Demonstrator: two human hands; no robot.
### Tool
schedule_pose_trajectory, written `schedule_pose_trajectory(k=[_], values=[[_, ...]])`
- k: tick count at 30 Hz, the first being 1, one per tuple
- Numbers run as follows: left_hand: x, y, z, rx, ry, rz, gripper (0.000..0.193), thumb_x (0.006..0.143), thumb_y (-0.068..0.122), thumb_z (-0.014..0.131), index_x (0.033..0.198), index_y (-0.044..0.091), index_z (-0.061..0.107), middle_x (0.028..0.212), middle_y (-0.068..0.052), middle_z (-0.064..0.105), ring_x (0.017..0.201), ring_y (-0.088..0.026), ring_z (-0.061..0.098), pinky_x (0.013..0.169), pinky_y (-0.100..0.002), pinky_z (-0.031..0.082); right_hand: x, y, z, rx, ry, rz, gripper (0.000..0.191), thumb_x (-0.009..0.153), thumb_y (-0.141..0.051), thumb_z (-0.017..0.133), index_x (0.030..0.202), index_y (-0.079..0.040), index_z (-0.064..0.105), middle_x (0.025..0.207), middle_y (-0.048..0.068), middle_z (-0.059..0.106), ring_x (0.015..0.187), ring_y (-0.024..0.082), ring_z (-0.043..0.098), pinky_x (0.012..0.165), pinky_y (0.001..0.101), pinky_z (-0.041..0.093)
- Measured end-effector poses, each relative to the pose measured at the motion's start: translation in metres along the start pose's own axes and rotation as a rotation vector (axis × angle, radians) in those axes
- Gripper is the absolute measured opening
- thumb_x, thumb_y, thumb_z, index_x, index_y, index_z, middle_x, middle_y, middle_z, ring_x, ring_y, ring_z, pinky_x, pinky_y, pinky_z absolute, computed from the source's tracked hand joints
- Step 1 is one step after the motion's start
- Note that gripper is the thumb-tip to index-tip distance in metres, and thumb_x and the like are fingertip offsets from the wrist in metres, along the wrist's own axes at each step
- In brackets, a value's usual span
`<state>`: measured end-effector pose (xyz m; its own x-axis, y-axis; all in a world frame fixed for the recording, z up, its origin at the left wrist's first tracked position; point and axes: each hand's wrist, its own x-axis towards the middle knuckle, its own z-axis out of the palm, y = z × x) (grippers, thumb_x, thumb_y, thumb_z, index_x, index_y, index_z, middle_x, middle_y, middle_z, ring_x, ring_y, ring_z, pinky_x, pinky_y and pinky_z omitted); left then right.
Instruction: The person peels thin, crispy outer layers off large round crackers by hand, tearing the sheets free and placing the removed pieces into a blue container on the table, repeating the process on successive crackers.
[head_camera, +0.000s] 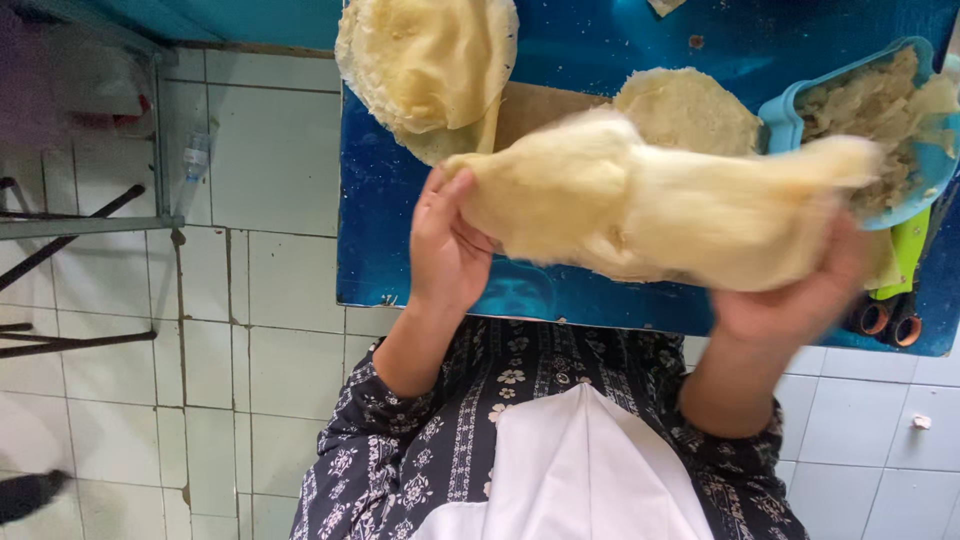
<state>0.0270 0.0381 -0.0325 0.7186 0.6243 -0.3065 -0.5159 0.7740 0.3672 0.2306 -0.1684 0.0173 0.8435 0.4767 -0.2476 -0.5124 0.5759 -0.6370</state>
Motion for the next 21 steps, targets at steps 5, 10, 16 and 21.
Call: schedule_pose_trajectory(k=[5,10,16,21], values=[[-0.009,-0.002,-0.003,0.217,-0.052,0.131,0.037,0.102,0.006,0.061,0.136,-0.006,0.055,0.130,-0.017,0.065,0.117,-0.025,0.068,0.102,-0.038,0.056,-0.007,-0.025,0.031,-1.114,-0.316,-0.615,0.021,0.110,-0.013,0.063,0.125,0.000,0.069,0.118,0.014,0.071,0.105,0.024,0.071,0.094,0.0391,0.057],[-0.032,-0.020,0.009,0.940,-0.213,0.493,0.024,0.097,0.005,0.068,0.119,0.001,0.060,0.125,-0.015,0.062,0.107,-0.021,0.065,0.092,-0.028,0.054,-0.018,0.004,0.070,-2.092,-0.555,-0.972,0.035,0.081,-0.005,0.080,0.113,0.006,0.070,0.100,0.018,0.069,0.088,0.034,0.069,0.078,0.0407,0.055],[-0.039,-0.024,0.027,1.523,-0.511,0.979,0.026,0.092,0.021,0.079,0.104,0.002,0.065,0.128,-0.019,0.057,0.117,-0.038,0.062,0.104,-0.046,0.052,-0.054,0.050,0.060,-1.091,-0.457,-0.129,0.023,0.104,-0.004,0.067,0.125,0.002,0.061,0.110,0.006,0.066,0.097,0.010,0.066,0.086,0.0229,0.054],[-0.045,-0.021,0.023,1.537,-0.504,1.024,0.035,0.087,0.026,0.080,0.108,0.000,0.069,0.125,-0.020,0.059,0.115,-0.039,0.063,0.098,-0.048,0.055,-0.048,0.054,0.045,-0.859,-0.408,-0.121,0.006,0.108,0.001,0.062,0.114,0.003,0.062,0.108,0.006,0.066,0.095,0.010,0.069,0.087,0.0232,0.059]])
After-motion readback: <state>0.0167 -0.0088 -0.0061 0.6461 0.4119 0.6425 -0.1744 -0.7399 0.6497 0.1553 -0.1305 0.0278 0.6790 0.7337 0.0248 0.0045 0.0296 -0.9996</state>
